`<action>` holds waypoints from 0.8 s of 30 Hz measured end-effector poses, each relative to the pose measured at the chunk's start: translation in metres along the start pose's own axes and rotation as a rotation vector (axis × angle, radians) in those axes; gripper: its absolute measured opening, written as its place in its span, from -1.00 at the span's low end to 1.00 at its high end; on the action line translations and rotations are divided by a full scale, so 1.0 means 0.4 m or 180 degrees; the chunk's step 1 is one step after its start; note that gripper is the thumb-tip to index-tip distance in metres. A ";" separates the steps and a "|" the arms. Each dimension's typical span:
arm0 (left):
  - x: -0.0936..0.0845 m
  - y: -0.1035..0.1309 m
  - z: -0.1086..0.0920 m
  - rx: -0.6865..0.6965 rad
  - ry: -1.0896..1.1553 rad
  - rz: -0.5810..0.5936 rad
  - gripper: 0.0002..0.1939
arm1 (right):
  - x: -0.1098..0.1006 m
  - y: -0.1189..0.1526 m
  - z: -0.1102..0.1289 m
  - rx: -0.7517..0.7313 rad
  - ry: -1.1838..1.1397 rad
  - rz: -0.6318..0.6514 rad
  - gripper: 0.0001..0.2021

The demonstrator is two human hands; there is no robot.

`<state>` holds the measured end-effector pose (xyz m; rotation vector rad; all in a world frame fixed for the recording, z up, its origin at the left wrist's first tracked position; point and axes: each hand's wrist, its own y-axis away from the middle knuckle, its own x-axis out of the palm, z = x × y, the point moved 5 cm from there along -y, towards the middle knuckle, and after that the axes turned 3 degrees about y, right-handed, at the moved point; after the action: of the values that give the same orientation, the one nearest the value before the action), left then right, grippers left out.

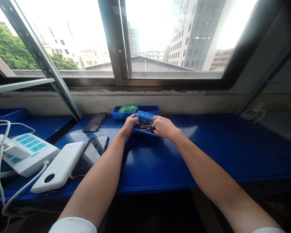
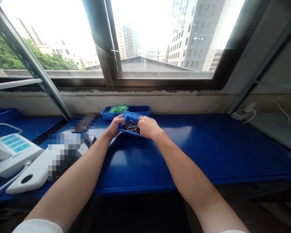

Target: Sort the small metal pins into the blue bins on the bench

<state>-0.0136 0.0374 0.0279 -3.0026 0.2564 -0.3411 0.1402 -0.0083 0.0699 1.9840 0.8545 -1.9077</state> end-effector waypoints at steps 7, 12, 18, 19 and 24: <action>0.004 0.002 -0.005 -0.0024 -0.0010 -0.0053 -0.64 | -0.001 0.004 -0.016 -0.0015 -0.0576 -0.0332 -0.87; 0.001 0.004 -0.004 -0.0049 0.0021 -0.0025 -0.56 | -0.038 0.018 -0.052 0.0009 -0.2178 -0.0869 -0.87; 0.003 0.007 -0.004 -0.0058 0.0101 0.0241 -0.49 | -0.054 0.006 -0.173 0.0757 -0.3321 -0.2140 -0.72; 0.004 0.008 -0.006 -0.0060 0.0129 0.0276 -0.49 | -0.050 -0.006 -0.193 0.0900 -0.3211 -0.2320 -0.72; 0.009 0.009 -0.007 -0.0113 0.0194 0.0276 -0.50 | -0.004 -0.116 -0.243 0.1263 -0.2254 -0.1848 -0.74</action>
<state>-0.0116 0.0328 0.0310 -3.0074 0.4011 -0.4244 0.1933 0.0827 0.0913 1.0717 0.9377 -3.0212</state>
